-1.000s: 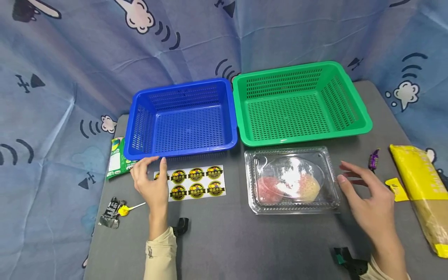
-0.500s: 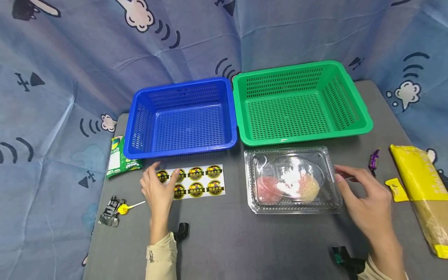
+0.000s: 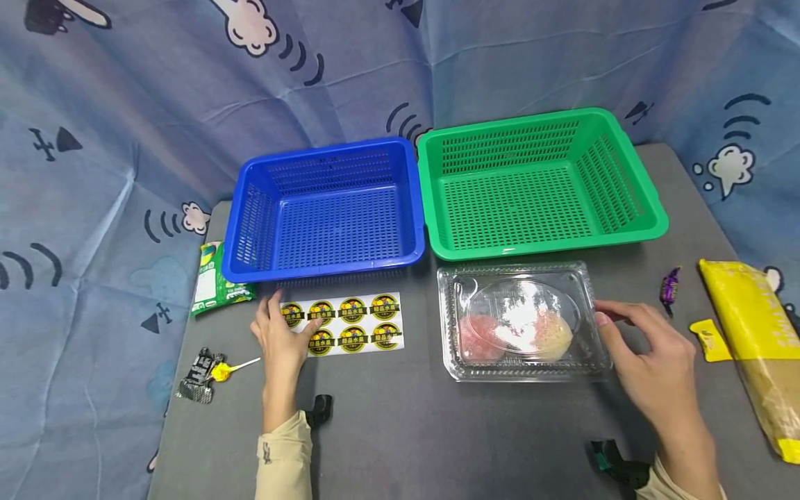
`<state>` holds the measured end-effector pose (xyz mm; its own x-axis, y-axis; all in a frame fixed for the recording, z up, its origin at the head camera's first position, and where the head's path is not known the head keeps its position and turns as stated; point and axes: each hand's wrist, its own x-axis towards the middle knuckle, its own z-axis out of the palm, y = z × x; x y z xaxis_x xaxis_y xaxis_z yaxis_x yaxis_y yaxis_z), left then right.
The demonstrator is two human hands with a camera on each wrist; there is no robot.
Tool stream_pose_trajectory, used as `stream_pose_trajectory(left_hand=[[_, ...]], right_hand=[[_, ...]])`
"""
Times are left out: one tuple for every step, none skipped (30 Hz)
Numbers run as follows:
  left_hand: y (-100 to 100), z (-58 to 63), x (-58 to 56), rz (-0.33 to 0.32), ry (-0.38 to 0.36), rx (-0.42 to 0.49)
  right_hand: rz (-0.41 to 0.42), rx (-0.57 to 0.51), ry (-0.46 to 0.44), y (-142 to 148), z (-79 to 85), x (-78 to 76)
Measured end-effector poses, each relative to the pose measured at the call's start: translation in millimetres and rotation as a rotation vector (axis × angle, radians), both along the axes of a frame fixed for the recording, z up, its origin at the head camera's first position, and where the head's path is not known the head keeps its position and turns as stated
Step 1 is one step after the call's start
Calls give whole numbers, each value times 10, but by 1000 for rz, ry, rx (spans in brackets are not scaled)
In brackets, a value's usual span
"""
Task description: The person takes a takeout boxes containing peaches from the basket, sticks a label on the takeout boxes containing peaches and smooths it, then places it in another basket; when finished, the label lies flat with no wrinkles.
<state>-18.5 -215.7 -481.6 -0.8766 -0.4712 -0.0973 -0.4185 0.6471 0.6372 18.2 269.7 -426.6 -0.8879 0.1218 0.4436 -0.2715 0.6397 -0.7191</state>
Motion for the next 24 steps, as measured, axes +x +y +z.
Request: stream_pose_trajectory(left_hand=[[2,1,-2,1,-3,-3],[5,3,-4,4,-5,-8],[8,8,-7,7,-8,-16],[14,15,-8,13,-14,-24],[20,26,-12,18,-21,-33],[24,35,-14,24,-29,-41],[30,47,-17,29,-39,-50],[35,59,-20,34,-49,-56],[38,70,-22,37,-60,-63],[39,78,-24,37,-70,-70],[40,86,-25,36,-80,-76],[40,88,-24,32,-88,-80],[40,95,-24,28,-94,-83],[40,99,-22,25,-98,-82],[40,97,-21,22,-99,-80],[41,96,-18,22,-97,-75],[43,96,-15,23,-94,-67],[48,99,-12,25,-91,-62],[53,100,-10,29,-88,-55],[58,100,-8,34,-85,-51],[64,101,-6,38,-84,-47],[68,105,-5,40,-84,-43],[73,108,-3,42,-87,-36],[77,111,-3,42,-88,-30]], right_hand=[[3,-1,-8,3,1,1],[5,-1,-14,7,3,2],[7,2,-24,12,5,2],[7,3,-31,16,5,2],[7,4,-36,19,6,3],[5,5,-39,19,5,3],[3,6,-41,20,2,3],[1,6,-40,19,-3,5],[0,4,-35,18,-9,6],[-2,3,-28,15,-15,6],[-5,-1,-18,12,-23,8],[-9,-4,-10,10,-32,9],[-10,-4,-5,9,-39,11],[-13,-6,4,7,-46,12],[-15,-8,12,6,-53,11],[-17,-8,17,6,-59,11],[-18,-9,19,7,-66,10],[-19,-10,20,10,-73,7],[-18,-11,18,14,-78,5],[-18,-12,20,16,-82,3],[-17,-14,19,18,-84,2],[-16,-13,17,20,-85,0],[-16,-13,15,21,-84,0],[-17,-14,14,21,-81,-1]])
